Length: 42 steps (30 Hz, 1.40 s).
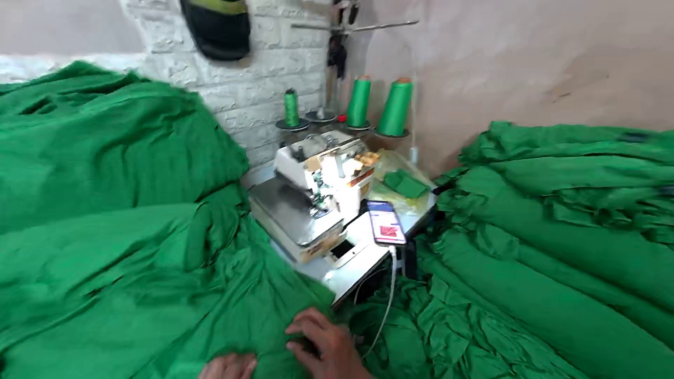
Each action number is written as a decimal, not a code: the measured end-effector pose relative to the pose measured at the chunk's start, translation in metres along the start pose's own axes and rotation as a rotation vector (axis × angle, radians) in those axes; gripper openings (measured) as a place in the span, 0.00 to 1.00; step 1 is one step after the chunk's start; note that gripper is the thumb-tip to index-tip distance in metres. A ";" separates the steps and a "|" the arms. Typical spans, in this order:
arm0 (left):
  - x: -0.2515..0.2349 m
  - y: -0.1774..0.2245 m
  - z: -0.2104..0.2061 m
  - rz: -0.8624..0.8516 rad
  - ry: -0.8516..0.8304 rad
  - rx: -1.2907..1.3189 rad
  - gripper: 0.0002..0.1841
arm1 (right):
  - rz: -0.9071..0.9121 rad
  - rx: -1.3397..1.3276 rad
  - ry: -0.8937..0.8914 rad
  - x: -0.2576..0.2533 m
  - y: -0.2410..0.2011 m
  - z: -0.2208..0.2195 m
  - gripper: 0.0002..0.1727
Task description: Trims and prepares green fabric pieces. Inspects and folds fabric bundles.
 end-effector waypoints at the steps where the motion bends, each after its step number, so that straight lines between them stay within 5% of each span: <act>1: 0.005 0.001 0.002 -0.009 0.056 -0.019 0.10 | 0.013 0.017 -0.003 0.001 0.001 -0.001 0.09; 5: 0.030 -0.004 0.009 -0.021 0.297 -0.070 0.09 | 0.053 0.051 -0.021 0.001 0.001 -0.004 0.10; 9: 0.050 -0.013 0.015 -0.006 0.326 -0.067 0.08 | 0.030 0.000 -0.111 -0.003 0.001 -0.003 0.13; 13: 0.059 -0.011 0.012 -0.002 0.341 -0.067 0.09 | -0.030 -0.098 -0.124 -0.011 -0.010 0.011 0.30; 25: 0.057 0.002 0.010 -0.007 0.435 -0.007 0.07 | 0.443 0.152 -0.119 0.000 -0.055 -0.016 0.12; 38: 0.053 0.002 0.006 -0.038 0.428 0.028 0.07 | 0.502 0.145 -0.022 0.001 -0.061 -0.032 0.10; 42: 0.056 0.000 0.014 -0.047 0.417 0.017 0.07 | 0.367 0.098 -0.019 -0.005 -0.045 -0.028 0.12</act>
Point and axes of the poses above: each hand's wrist, its own x-axis away from the middle knuckle, its own z-axis out of the back of the hand, y = z × x, the point moved 8 cm from there along -x, towards the middle knuckle, and after that the axes turned 3 degrees about -x, right-handed, at the moved point
